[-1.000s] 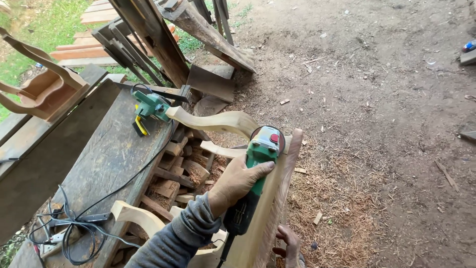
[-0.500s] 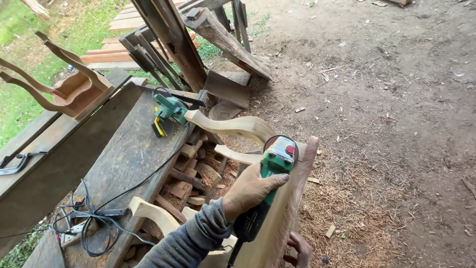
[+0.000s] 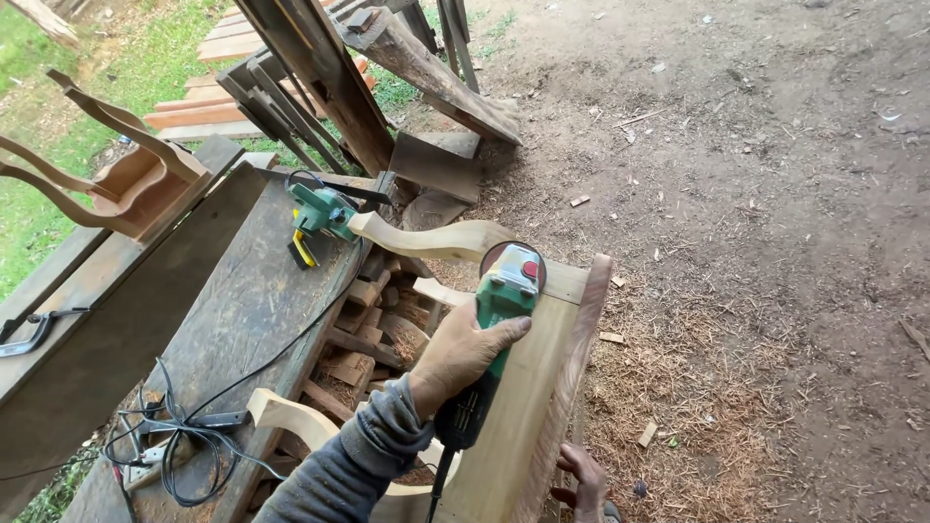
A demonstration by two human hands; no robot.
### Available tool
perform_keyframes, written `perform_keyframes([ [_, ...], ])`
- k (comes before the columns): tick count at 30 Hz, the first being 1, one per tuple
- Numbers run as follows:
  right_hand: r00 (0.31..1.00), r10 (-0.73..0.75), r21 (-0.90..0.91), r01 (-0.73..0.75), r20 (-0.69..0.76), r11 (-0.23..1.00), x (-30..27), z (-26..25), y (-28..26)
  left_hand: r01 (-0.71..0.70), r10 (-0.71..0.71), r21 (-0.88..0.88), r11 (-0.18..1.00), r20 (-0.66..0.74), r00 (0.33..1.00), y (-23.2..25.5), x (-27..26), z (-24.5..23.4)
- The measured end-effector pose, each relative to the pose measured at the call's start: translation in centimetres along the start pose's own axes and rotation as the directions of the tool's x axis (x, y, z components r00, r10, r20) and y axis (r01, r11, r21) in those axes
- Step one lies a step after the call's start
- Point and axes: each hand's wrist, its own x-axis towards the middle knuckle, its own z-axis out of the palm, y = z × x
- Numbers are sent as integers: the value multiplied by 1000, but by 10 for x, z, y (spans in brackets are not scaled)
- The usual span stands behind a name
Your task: Sand the wooden legs and undercarriage of a table using an angle grinder.
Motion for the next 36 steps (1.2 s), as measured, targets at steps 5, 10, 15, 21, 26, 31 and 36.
perform_keyframes([
  [5, 995, 93, 1, -93, -42, 996, -18, 9, -23, -6, 5, -22, 1000, -15, 1000, 1, 0, -6],
  [10, 995, 86, 17, -85, -54, 996, -18, 10, -19, -121, 127, 81, 989, -68, 990, -9, 2, -12],
  [15, 993, 113, 23, -112, -41, 993, -23, 11, -22, -36, 78, 261, 965, -154, 985, -3, 0, -13],
  [21, 993, 114, 5, -114, -39, 993, -26, 18, -26, 8, 88, 385, 923, -231, 969, 3, -2, -14],
  [26, 992, 123, -23, -123, 11, 992, -30, 21, -30, 40, 75, 423, 905, -251, 965, 10, -5, -15],
  [31, 994, 78, -57, -74, 83, 996, -40, 21, -39, 9, 144, 448, 894, -306, 941, 5, -7, -17],
  [36, 972, -164, -69, 178, 166, 982, -47, 18, -28, -57, 107, 212, 976, -234, 966, 2, -8, -20],
])
